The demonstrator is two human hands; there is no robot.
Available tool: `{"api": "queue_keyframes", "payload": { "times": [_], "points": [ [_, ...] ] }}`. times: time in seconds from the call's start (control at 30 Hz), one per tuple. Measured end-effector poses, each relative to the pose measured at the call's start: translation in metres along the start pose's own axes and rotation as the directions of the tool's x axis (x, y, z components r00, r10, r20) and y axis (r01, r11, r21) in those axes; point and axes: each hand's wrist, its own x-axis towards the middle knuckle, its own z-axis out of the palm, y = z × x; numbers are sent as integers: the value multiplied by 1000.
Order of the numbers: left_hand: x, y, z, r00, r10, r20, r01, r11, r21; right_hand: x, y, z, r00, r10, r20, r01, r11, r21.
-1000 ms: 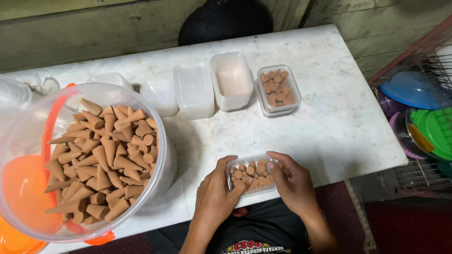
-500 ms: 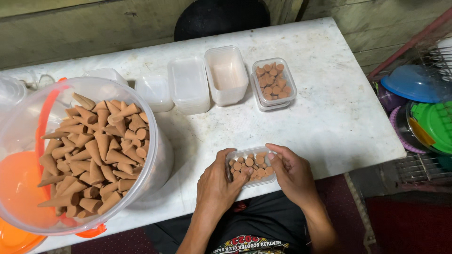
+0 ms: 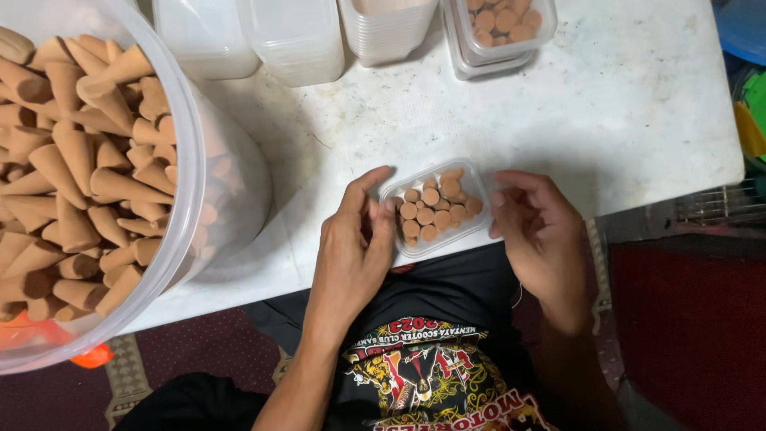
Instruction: The person picks up incense cones from a large bucket and places them into small plastic containers on a white table.
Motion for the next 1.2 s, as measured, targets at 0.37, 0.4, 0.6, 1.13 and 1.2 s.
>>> {"api": "queue_keyframes", "payload": {
  "times": [0.37, 0.4, 0.6, 1.13, 1.2],
  "points": [
    [-27, -6, 1, 982, -146, 117, 151, 988, -40, 3, -12, 10, 994, -102, -23, 102, 994, -34],
    [-19, -4, -2, 989, -120, 88, 124, 991, -41, 3, -16, 10, 994, -104, -23, 102, 992, -70],
    [14, -11, 3, 997, 41, 68, -38, 998, -50, -12, 6, 6, 999, -24, -24, 24, 1000, 12],
    [-20, 7, -26, 996, -83, -31, 80, 992, -93, -6, -11, 2, 998, -64, -9, 64, 997, -38],
    [-27, 22, -45, 999, -44, 11, 44, 994, -101, -2, -28, -2, 983, -183, -33, 174, 967, -187]
  ]
}}
